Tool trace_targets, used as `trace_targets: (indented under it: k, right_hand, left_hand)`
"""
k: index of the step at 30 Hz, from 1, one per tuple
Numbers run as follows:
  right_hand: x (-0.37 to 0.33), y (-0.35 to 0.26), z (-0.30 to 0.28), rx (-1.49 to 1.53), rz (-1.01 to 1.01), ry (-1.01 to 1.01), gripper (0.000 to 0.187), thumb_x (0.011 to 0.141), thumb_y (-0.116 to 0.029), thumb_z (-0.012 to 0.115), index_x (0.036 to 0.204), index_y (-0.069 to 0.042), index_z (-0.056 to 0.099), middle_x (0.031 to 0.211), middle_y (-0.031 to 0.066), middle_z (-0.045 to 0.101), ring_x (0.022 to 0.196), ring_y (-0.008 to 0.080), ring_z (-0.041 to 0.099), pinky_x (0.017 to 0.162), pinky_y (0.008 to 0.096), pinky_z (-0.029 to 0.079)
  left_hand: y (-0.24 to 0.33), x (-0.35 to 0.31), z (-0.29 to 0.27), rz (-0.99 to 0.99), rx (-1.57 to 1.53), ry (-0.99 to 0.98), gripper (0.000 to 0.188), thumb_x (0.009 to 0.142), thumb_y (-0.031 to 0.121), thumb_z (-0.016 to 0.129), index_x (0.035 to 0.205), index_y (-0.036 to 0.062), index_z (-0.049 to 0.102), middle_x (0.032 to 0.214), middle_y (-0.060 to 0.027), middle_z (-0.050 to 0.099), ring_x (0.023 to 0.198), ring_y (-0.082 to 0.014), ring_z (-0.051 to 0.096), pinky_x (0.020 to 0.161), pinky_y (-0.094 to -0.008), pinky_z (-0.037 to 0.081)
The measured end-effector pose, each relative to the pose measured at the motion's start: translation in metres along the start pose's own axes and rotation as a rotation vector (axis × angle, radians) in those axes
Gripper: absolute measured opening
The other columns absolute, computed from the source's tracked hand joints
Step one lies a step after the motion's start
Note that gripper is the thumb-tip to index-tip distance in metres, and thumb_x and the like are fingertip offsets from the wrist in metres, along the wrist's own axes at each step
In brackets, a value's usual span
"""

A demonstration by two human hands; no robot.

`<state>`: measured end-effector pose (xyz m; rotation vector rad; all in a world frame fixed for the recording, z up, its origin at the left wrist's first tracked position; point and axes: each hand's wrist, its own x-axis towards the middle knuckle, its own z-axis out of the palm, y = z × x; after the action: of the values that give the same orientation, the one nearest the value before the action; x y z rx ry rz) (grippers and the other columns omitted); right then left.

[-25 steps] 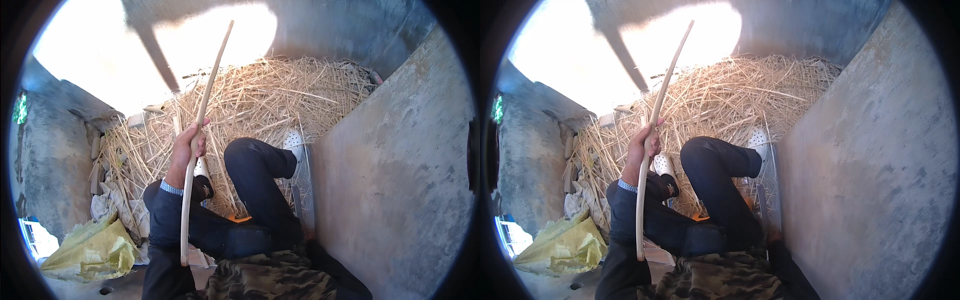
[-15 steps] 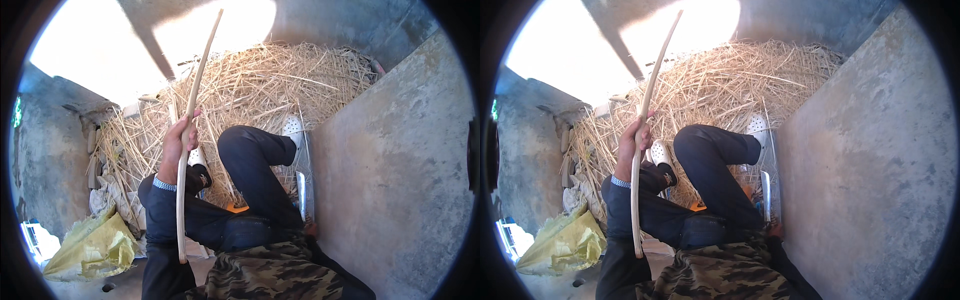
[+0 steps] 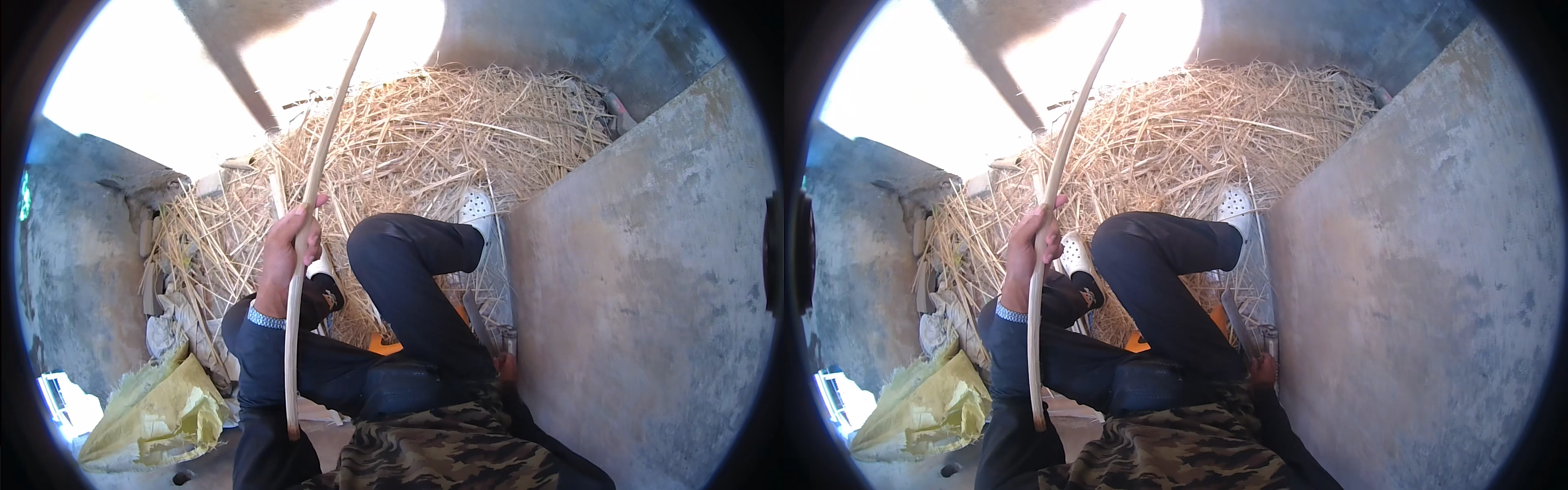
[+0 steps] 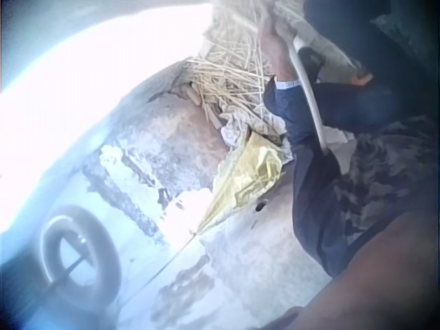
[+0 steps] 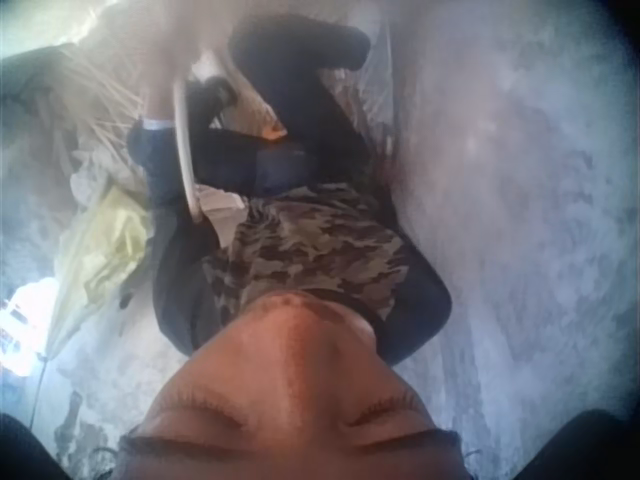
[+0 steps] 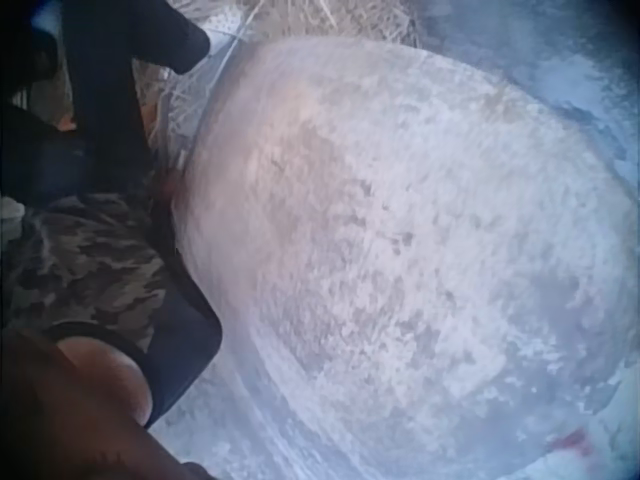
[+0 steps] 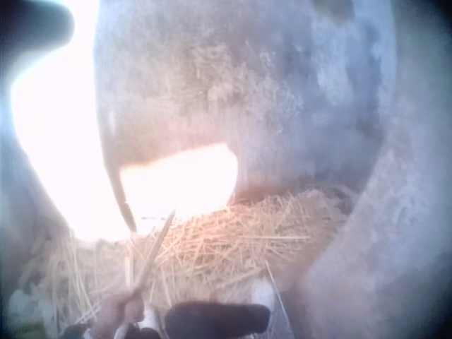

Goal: The person sits on the floor and uses a knife to peel the outer layer off a long bamboo stick. They hold the stick with one hand and scrape the blade along its length to remove the fibrous exterior, creating a pile of shavings.

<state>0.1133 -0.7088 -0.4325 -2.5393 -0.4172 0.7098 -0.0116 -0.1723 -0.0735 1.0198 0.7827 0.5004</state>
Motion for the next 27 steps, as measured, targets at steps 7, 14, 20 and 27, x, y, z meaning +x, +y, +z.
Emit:
trace_targets:
  k: [7,14,20,27]
  right_hand:
    - [0.075,-0.015,0.046,-0.406,0.173,-0.398,0.031,0.085,-0.025,0.056,0.109,-0.005,0.054,0.109,0.0187,0.057,0.108,0.0376,0.054,0.09,0.0484,0.044]
    - [0.099,0.091,0.099,-0.47,0.087,-0.338,0.032,0.081,-0.027,0.06,0.107,-0.01,0.056,0.111,0.0183,0.056,0.112,0.038,0.052,0.091,0.0478,0.044]
    - [0.099,0.07,0.09,-0.432,0.064,-0.478,0.044,0.066,-0.039,0.075,0.098,-0.012,0.06,0.101,0.0155,0.061,0.098,0.0361,0.059,0.083,0.0442,0.048]
    - [0.056,0.018,0.012,-0.022,-0.057,-0.201,0.038,0.069,-0.037,0.073,0.089,-0.009,0.058,0.075,0.0117,0.059,0.072,0.0325,0.06,0.066,0.0416,0.047]
  left_hand:
    - [0.004,-0.006,0.001,0.012,0.075,-0.023,0.046,0.099,0.031,0.039,0.127,-0.0038,0.047,0.062,0.0016,0.046,0.042,-0.0048,0.037,0.042,-0.0174,0.033]
    - [0.002,-0.017,-0.008,-0.002,-0.034,-0.012,0.047,0.097,0.028,0.039,0.129,-0.0068,0.043,0.06,0.0002,0.046,0.04,-0.0061,0.037,0.042,-0.0187,0.033]
    - [0.006,-0.015,0.008,-0.002,-0.088,-0.107,0.046,0.098,0.027,0.037,0.128,-0.0077,0.042,0.059,-0.001,0.047,0.039,-0.0067,0.037,0.042,-0.0198,0.032]
    - [-0.001,-0.018,0.002,-0.023,-0.155,-0.149,0.046,0.098,0.027,0.036,0.128,-0.0073,0.044,0.06,-0.003,0.049,0.042,-0.0079,0.04,0.043,-0.0203,0.034]
